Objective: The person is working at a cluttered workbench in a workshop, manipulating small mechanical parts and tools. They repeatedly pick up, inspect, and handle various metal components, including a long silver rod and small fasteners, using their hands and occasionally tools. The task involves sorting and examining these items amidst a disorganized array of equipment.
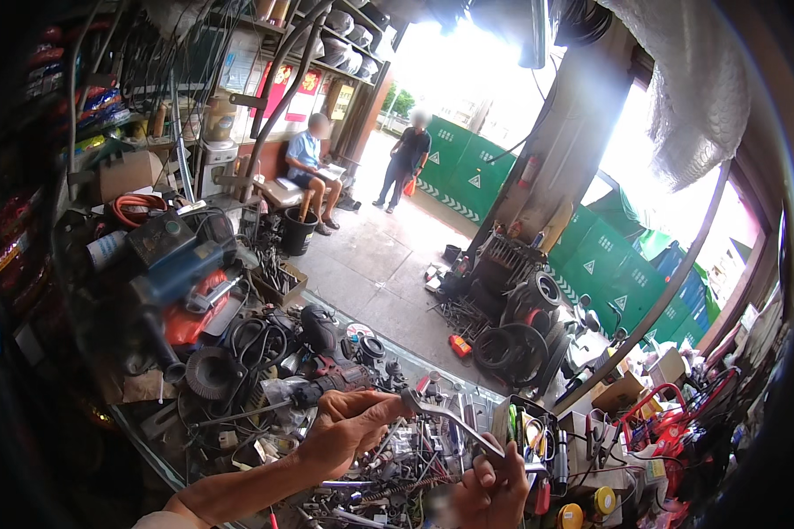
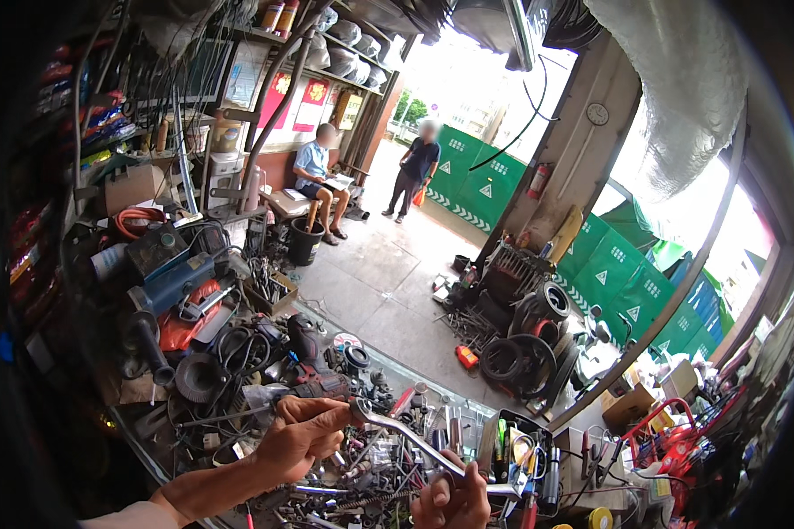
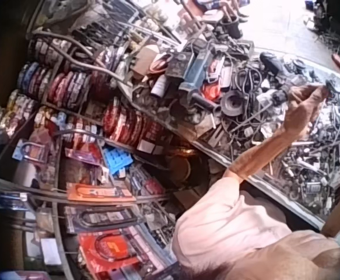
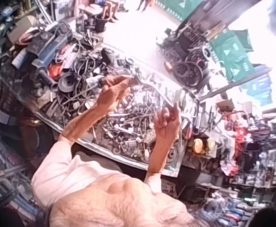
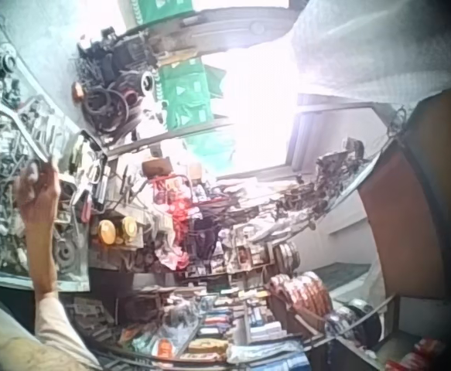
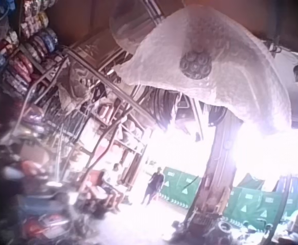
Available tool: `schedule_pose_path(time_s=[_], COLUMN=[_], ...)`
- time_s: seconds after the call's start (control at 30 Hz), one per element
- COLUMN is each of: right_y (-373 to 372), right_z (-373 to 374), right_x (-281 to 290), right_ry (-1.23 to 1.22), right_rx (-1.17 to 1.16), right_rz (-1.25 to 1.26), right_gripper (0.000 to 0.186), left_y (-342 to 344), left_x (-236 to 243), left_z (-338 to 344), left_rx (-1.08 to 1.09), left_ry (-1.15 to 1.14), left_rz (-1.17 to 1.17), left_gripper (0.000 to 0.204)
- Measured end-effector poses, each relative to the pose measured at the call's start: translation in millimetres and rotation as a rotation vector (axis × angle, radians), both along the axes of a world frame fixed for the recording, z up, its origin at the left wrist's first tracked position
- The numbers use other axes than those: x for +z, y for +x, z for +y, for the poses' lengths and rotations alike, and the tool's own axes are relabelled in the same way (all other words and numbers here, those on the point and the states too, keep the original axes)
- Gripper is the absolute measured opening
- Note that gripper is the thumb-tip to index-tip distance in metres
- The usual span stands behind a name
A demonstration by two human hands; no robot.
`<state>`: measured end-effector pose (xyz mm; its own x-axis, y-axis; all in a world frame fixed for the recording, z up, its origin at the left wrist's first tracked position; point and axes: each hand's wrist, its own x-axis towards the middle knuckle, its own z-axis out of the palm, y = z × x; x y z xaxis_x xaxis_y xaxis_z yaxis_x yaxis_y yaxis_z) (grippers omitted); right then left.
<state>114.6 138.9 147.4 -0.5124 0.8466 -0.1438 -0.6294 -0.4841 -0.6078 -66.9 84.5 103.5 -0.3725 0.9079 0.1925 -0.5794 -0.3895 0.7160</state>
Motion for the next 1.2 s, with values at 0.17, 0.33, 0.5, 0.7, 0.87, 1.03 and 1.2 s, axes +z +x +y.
schedule_pose_path(time_s=[0.17, 0.33, 0.5, 0.7, 0.87, 1.03, 1.2], right_y=[-1.1, -1.2, -0.2, -0.3, 0.8, 4.2, 15.5], right_z=[1.9, 9.7, 16.1, 15.7, 16.6, 21.6, 37.2], right_x=[1.1, -0.5, -1.1, -0.3, -5.0, -12.4, -27.3], right_ry=[-0.054, -0.109, -0.128, -0.121, -0.087, -0.071, 0.114], right_rx=[-0.018, -0.023, -0.031, -0.033, -0.031, -0.063, -0.128], right_rz=[-0.058, -0.109, -0.126, -0.112, -0.101, -0.156, -0.23], right_gripper=[0.036, 0.045, 0.048, 0.046, 0.04, 0.024, 0.027], left_y=[2.4, 4.8, 5.5, 5.4, -1.6, -1.3, 2.1], left_x=[3.5, -0.4, -1.4, 2.3, 7.9, 5.5, 9.2], left_z=[-3.8, -3.8, -4.4, -11.4, -15.7, -13.6, -13.2], left_rx=[-0.074, -0.147, -0.159, -0.162, -0.288, -0.385, -0.561], left_ry=[0.02, 0.083, 0.071, 0.026, 0.1, 0.226, 0.225], left_rz=[0.057, 0.036, 0.052, 0.197, 0.49, 0.639, 0.753], left_gripper=[0.021, 0.021, 0.02, 0.019, 0.023, 0.023, 0.027])
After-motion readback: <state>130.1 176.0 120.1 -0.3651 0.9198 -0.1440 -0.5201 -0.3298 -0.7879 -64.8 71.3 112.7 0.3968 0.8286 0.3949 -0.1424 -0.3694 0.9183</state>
